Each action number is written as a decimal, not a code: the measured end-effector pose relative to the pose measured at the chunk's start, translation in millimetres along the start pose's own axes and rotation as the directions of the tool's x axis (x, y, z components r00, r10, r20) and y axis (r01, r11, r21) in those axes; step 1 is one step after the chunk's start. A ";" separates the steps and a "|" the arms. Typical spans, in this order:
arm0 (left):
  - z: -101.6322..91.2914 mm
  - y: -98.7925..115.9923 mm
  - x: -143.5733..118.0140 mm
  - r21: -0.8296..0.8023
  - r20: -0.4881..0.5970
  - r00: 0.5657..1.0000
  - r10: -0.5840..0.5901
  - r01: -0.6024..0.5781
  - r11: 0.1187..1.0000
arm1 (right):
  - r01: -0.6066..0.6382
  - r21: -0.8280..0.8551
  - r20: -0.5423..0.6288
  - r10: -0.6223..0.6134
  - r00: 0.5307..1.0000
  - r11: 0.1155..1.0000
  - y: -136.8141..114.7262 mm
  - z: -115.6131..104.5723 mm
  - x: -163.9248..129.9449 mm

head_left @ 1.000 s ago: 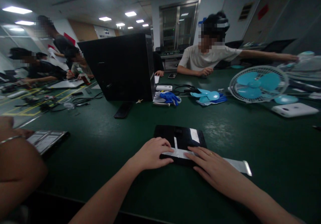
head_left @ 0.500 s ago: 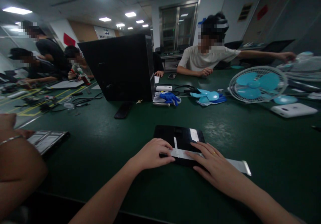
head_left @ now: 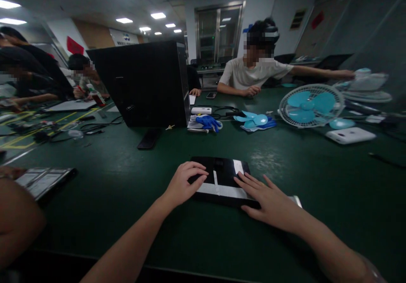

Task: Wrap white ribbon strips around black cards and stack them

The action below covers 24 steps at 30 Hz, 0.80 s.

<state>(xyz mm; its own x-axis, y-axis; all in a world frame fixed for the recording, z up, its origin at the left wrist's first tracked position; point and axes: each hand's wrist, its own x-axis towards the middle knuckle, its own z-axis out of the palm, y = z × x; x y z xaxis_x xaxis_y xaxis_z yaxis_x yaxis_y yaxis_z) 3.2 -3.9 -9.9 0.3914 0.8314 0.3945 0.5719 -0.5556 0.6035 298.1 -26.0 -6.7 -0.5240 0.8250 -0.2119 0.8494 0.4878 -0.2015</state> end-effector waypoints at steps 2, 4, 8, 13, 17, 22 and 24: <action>0.7 -4.2 0.7 -0.032 -0.043 0.999 -0.026 0.025 0.999 | -0.011 -0.020 0.007 0.011 1.000 1.000 -1.4 -1.2 -0.2; 1.0 -8.0 1.5 -0.070 -0.066 0.997 -0.032 0.027 0.997 | -0.030 -0.047 0.004 0.030 1.000 0.998 -0.1 -2.5 -0.7; 1.1 -12.1 2.0 -0.123 -0.107 0.993 -0.046 0.032 0.992 | -0.134 -0.107 0.003 0.135 0.991 0.985 17.1 -7.7 -4.9; 0.0 -9.0 0.3 -0.148 -0.114 0.992 -0.057 0.040 0.988 | -0.383 -0.137 -0.015 0.384 0.923 0.914 72.9 -12.8 -23.1; -0.3 -5.6 -1.0 -0.134 -0.081 0.996 -0.044 0.033 0.990 | -0.557 -0.111 -0.028 0.558 0.829 0.823 126.1 -8.9 -50.7; 0.8 -5.7 -1.4 -0.137 -0.072 0.997 -0.011 0.001 0.991 | -0.721 -0.025 -0.099 0.716 0.691 0.692 185.8 -0.4 -94.7; 0.7 -5.3 -1.6 -0.139 -0.068 0.998 -0.011 0.002 0.990 | -0.777 0.007 -0.134 0.771 0.623 0.629 207.9 1.3 -111.9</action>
<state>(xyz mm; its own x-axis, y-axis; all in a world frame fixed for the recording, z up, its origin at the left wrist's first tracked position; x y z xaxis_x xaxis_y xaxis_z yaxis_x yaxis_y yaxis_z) 0.1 -2.3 -14.2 0.3346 0.8365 0.4340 0.4671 -0.5472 0.6945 533.3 -17.3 -26.0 0.3371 0.9279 -0.1590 0.9411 -0.3366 0.0312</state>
